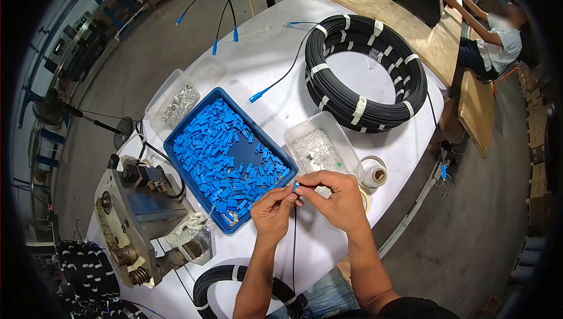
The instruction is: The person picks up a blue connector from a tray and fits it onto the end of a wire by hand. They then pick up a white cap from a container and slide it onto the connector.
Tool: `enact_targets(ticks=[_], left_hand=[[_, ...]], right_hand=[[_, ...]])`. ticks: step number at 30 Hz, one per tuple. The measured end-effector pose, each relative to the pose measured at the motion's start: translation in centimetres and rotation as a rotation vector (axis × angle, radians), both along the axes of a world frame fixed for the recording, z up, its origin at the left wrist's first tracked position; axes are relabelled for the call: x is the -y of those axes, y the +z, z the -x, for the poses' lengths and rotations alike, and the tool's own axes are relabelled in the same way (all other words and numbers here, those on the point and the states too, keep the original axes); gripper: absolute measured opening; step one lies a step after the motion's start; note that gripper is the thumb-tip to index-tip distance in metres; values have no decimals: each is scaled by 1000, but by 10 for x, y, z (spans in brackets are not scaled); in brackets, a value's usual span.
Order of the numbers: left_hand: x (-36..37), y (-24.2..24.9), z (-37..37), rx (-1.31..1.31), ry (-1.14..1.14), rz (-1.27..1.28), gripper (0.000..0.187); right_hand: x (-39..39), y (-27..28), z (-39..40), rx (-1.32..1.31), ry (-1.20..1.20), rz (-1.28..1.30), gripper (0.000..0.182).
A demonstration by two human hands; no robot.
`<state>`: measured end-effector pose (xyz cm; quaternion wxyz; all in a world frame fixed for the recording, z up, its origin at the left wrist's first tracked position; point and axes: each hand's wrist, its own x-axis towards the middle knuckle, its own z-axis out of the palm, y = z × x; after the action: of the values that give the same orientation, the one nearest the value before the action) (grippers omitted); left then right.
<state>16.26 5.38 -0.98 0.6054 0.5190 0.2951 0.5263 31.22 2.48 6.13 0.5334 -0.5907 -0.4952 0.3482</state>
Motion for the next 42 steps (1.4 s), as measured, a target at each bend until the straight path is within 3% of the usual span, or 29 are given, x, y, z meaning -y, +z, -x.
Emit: enact_targets(ticks=[14,16,17,19,21,23,24,29,30,33,34,35,37,38,39,41,42], left_hand=[[-2,3,2,34,-42,38,15],[-5,7,10,61,-119,61,15],[-6,10,13,86,-192,83,15],[-1,14,20,107,-231,125,18],[5,16,31,74,-319,227,22],[14,21,42,68,-333,205,26],[19,22,49,5,-310,235,26],[42,40,91,-40,-259,239,28],[48,41,100,-20,-226,226,30],[73,48,135,19,-115,196,32],[83,49,148,33,-54,200,33],[93,48,164,70,-14,218,31],[112,47,192,69,162,245,28],[120,41,205,55,270,172,25],[127,39,218,59,312,161,25],[145,37,244,-93,675,185,23],[158,35,268,-148,907,73,21]], right_hand=[[4,-8,8,-55,11,-84,14],[10,-15,17,-379,-4,-67,19],[14,-20,23,-371,0,-69,19],[25,-34,38,-613,-164,-134,25],[38,-46,50,-651,-147,-110,24],[48,-61,64,-465,-130,40,20],[51,-61,73,-201,-178,21,19],[75,-67,106,147,-148,-23,33],[78,-72,113,275,-193,-36,39],[85,-85,129,195,-73,-12,49],[88,-75,133,50,31,138,48],[90,-76,137,54,67,128,48],[92,-80,151,-146,380,467,46],[94,-73,160,51,413,297,43],[96,-76,170,58,455,286,43],[100,-85,189,219,499,86,50],[103,-72,201,496,587,36,58]])
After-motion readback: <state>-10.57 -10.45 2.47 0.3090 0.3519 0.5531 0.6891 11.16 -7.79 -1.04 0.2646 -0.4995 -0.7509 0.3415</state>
